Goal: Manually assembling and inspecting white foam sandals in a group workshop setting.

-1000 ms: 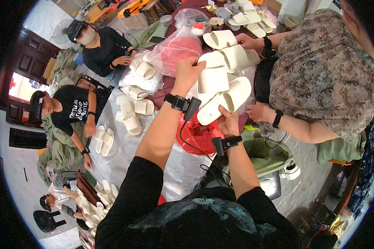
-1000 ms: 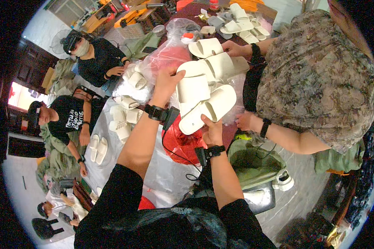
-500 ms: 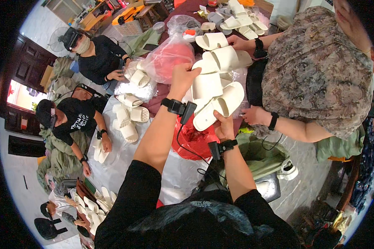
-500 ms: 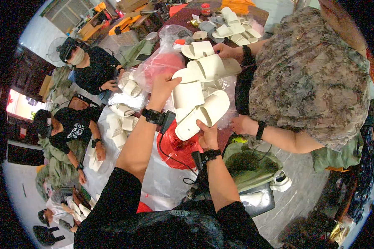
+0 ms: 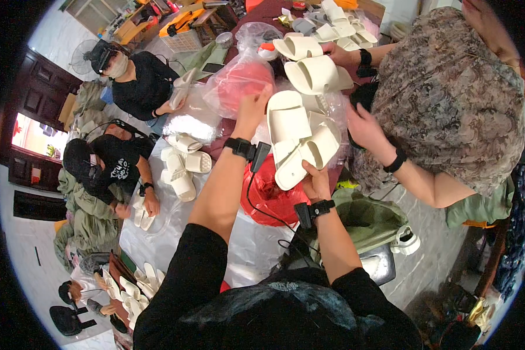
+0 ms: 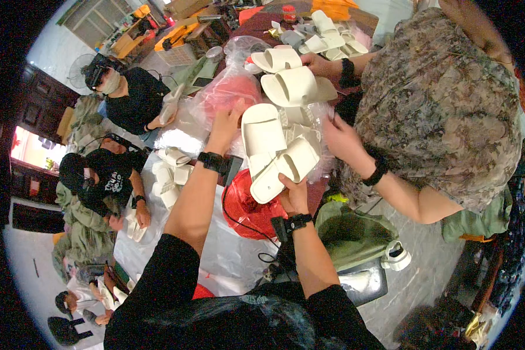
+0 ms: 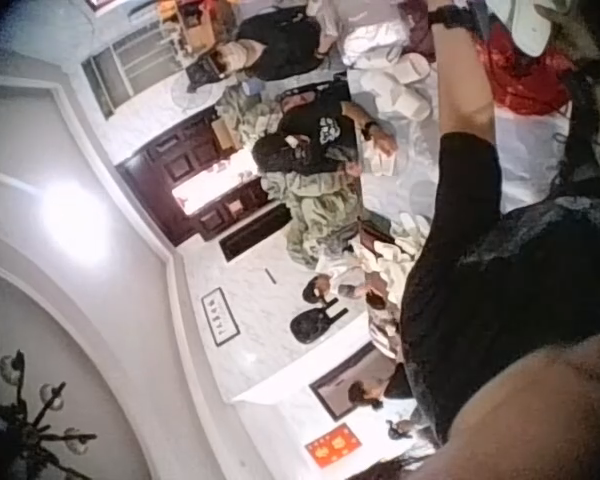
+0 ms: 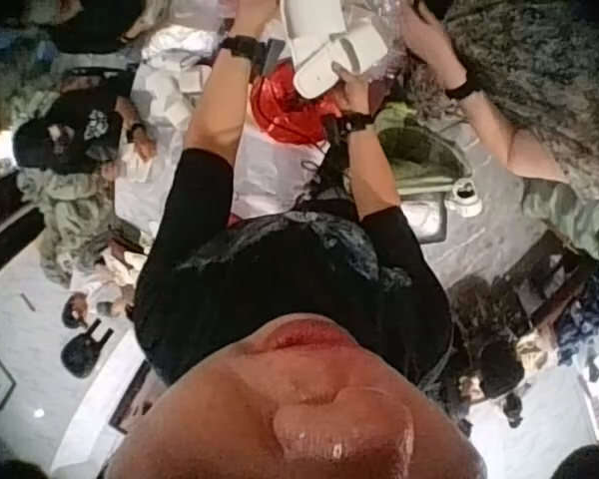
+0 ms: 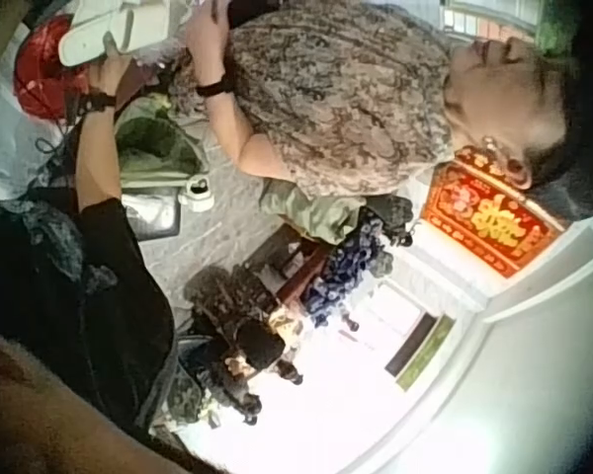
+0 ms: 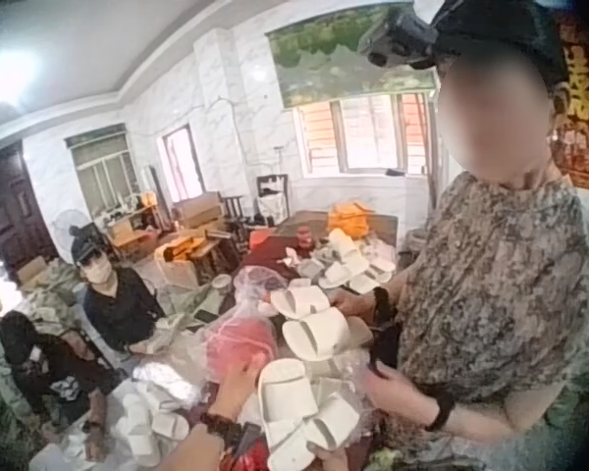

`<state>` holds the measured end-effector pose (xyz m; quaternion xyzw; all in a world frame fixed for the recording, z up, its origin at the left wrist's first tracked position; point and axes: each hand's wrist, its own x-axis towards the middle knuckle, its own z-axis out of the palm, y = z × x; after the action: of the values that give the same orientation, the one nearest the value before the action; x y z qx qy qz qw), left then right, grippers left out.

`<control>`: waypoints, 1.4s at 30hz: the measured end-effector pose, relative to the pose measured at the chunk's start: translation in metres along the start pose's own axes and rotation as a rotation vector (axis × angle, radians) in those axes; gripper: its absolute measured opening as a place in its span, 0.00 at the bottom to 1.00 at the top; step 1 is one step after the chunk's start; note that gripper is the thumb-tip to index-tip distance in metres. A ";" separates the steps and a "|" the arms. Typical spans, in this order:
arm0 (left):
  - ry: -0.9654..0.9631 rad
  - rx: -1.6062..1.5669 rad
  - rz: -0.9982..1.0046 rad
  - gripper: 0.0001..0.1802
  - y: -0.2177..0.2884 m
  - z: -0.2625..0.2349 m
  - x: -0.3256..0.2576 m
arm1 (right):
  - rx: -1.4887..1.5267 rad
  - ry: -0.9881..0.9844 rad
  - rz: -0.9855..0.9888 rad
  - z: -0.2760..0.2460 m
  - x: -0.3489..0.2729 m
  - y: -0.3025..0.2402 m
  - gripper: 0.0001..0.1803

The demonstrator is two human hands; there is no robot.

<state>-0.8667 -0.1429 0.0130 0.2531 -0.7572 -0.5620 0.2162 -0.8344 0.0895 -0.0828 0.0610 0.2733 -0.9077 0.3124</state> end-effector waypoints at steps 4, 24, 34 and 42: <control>0.059 0.097 -0.108 0.42 0.003 0.012 0.029 | 0.012 0.031 -0.025 -0.006 -0.011 0.003 0.35; -0.121 0.063 0.065 0.21 0.030 0.085 0.086 | -0.041 0.068 -0.119 -0.027 -0.041 -0.007 0.34; -0.087 0.061 0.092 0.15 0.007 0.077 0.078 | -0.031 0.066 -0.091 -0.032 -0.042 -0.010 0.34; -0.203 0.096 0.229 0.18 0.001 0.029 0.031 | -0.045 0.024 -0.125 -0.028 -0.037 -0.030 0.33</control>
<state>-0.9090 -0.1408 0.0073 0.1170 -0.8252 -0.5193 0.1887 -0.8248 0.1437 -0.0823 0.0475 0.3005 -0.9184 0.2530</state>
